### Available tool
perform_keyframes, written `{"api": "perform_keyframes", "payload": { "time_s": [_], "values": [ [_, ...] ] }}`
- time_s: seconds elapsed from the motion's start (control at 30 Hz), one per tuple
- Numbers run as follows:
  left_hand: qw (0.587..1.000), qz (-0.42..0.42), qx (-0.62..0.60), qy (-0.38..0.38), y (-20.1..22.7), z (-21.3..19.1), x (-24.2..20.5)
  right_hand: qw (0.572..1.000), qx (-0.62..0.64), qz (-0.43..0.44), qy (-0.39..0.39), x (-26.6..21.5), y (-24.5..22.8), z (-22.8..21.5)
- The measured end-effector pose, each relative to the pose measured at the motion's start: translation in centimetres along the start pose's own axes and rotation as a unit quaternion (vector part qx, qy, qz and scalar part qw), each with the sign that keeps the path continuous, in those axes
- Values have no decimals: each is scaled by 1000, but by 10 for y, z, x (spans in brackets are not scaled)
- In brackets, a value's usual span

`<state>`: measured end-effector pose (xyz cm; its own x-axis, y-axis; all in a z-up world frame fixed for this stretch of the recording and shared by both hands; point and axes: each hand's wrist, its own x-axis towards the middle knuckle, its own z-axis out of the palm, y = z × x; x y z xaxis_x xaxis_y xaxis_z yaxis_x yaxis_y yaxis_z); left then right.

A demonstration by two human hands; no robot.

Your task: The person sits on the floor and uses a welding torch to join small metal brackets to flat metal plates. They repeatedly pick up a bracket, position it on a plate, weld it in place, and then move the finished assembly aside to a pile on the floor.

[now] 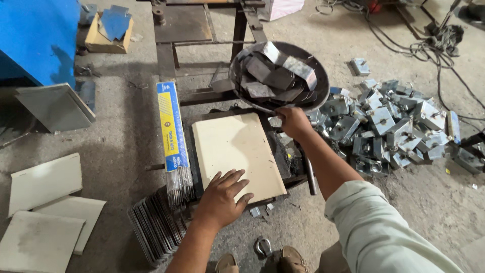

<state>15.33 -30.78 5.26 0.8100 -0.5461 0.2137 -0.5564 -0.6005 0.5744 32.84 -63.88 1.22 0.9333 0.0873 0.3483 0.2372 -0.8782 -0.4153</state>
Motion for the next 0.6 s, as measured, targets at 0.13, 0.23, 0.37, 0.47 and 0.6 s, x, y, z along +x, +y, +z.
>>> {"api": "perform_keyframes", "payload": {
  "time_s": [0.13,0.23,0.37,0.47,0.6],
  "values": [
    [1000,-8,1,-17,-5,4,-5,998,40,34,-20,7,-6,-11],
    [999,-9,9,-32,-10,7,-3,993,24,108,-41,17,-15,-31],
    [999,-13,9,-39,-12,10,-2,984,-117,6,137,52,-25,-50],
    [999,4,7,-33,-10,10,-2,979,-137,-31,146,78,-12,-49],
    [1000,2,8,-19,-7,6,-3,991,-105,-55,55,100,34,-31]
  ]
}}
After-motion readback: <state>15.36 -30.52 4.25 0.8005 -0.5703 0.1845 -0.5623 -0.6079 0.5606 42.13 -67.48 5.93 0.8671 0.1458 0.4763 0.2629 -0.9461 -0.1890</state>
